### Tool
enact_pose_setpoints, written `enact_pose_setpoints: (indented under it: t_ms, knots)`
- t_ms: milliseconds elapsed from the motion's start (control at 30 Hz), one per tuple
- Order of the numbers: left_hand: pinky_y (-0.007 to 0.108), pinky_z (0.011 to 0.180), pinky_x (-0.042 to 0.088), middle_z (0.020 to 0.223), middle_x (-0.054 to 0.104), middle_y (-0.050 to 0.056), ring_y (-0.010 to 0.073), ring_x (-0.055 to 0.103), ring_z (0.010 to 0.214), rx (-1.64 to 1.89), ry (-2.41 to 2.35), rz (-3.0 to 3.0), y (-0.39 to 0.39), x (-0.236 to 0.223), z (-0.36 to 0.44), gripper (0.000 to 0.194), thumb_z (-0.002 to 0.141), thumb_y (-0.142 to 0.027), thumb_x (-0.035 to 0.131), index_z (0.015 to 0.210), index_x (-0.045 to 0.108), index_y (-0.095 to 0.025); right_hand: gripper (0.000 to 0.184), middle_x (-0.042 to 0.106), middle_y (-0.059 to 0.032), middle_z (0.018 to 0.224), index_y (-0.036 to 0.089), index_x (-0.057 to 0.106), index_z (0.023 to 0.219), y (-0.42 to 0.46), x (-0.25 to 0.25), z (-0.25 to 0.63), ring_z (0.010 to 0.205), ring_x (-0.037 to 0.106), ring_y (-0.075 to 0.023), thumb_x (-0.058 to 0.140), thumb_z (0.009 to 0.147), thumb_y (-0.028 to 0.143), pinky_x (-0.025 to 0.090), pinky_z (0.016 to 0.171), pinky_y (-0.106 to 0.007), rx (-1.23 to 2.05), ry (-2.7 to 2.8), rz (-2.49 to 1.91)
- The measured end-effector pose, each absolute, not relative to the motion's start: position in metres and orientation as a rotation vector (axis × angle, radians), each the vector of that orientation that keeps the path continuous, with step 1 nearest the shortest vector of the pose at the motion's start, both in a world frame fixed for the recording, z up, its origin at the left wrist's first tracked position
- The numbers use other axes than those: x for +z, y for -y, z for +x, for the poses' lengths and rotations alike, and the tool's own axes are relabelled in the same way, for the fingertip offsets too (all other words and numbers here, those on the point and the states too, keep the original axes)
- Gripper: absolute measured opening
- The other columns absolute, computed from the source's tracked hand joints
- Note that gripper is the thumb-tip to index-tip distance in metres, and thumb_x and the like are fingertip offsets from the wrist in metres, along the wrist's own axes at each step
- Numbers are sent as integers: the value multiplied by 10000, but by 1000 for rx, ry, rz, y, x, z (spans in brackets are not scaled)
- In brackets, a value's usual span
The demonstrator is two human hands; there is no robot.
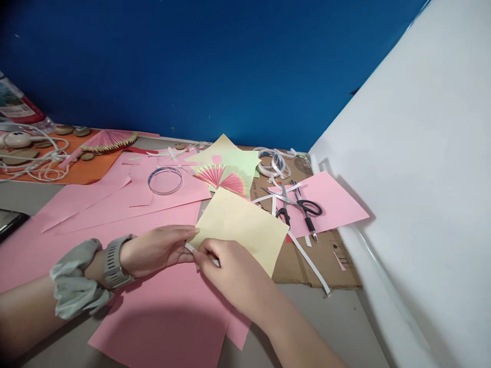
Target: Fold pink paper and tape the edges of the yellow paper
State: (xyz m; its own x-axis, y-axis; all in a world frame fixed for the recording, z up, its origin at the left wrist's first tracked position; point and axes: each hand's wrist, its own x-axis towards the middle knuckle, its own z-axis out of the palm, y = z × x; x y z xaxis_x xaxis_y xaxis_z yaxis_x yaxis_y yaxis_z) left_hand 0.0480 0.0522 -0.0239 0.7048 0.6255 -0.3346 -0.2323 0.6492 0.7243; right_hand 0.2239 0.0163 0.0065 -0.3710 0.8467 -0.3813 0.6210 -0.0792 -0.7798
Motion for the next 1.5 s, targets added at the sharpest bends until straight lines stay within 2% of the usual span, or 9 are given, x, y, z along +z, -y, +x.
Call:
enact_pose_setpoints:
  t_ms: [567,933,1333,1500]
  knots:
    - [307,792,479,705,606,46,163,616,729,512,-660,634,-55,-24,50,213,802,-311,603,756,581,-104,341,595,27,692,199,601,758,-18,3,222,612,495,-110,385,919,408,310,553,-231,1435,1923,-1603]
    - [298,775,484,725,613,54,155,612,727,508,-664,615,-56,-24,50,214,793,-305,618,731,571,-107,342,573,42,667,206,592,742,-19,4,222,590,463,-95,396,915,427,279,528,-225,1404,1944,-1619]
    - [296,772,489,728,609,52,151,609,726,505,-655,623,-56,-26,50,213,806,-305,603,741,568,-105,331,576,49,692,216,578,757,-19,4,221,623,479,-97,380,923,423,309,560,-227,1437,1942,-1615]
    - [320,747,491,707,630,68,178,621,709,499,-628,663,-56,-26,50,258,789,-352,613,725,562,-108,285,560,53,705,227,575,771,-19,6,222,646,475,-101,382,926,369,319,579,-228,1482,1957,-1554]
